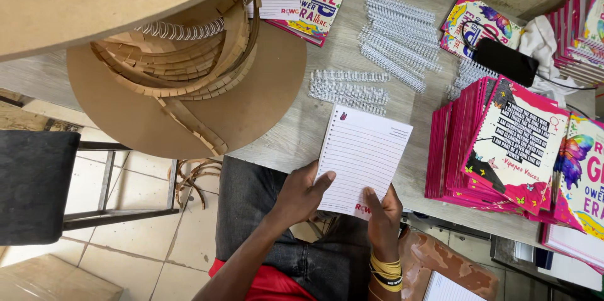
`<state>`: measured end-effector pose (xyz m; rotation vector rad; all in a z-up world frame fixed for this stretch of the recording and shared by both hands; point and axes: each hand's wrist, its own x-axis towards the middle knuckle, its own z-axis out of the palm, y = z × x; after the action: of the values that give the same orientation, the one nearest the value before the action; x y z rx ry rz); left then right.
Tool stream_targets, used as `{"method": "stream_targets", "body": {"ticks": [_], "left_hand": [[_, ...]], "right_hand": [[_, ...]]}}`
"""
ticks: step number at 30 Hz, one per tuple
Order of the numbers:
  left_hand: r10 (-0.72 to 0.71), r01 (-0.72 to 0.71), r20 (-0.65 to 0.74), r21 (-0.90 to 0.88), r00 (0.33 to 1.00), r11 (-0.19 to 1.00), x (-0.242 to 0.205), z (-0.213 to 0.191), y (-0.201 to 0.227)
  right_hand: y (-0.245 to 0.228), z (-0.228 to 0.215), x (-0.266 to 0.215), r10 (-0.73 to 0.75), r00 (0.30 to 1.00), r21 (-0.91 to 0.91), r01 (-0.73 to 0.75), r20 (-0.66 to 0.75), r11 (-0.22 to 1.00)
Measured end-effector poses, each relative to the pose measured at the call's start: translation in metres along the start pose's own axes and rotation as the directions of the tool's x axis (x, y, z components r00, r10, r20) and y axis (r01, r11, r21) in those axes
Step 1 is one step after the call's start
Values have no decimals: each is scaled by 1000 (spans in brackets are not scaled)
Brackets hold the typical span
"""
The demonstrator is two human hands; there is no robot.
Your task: The person assembles spiral-bound notebooks by hand. They pick up a stack of pink-covered pages, align them, and insert a white plastic spiral coil through the pre-punched holes. They then close the spiral ends to secure the pages together.
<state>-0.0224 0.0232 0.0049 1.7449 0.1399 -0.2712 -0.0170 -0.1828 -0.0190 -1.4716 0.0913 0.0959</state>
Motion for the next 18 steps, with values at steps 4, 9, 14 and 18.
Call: {"method": "stream_targets", "body": {"ticks": [4, 9, 14, 18], "left_hand": [[7, -9, -19, -101, 1000, 995, -1, 6, -2], [-6, -12, -60, -296, 998, 955, -6, 9, 8], [769, -584, -209, 541, 604, 606, -11, -4, 20], [706, -587, 213, 735, 675, 340, -6, -7, -47]], "right_hand": [[-8, 3, -6, 138, 987, 85, -131, -81, 988], [-6, -8, -2, 164, 982, 162, -148, -92, 976], [-19, -25, 2, -52, 991, 403, -2, 123, 915], [-8, -35, 19, 189, 962, 401, -254, 196, 880]]}}
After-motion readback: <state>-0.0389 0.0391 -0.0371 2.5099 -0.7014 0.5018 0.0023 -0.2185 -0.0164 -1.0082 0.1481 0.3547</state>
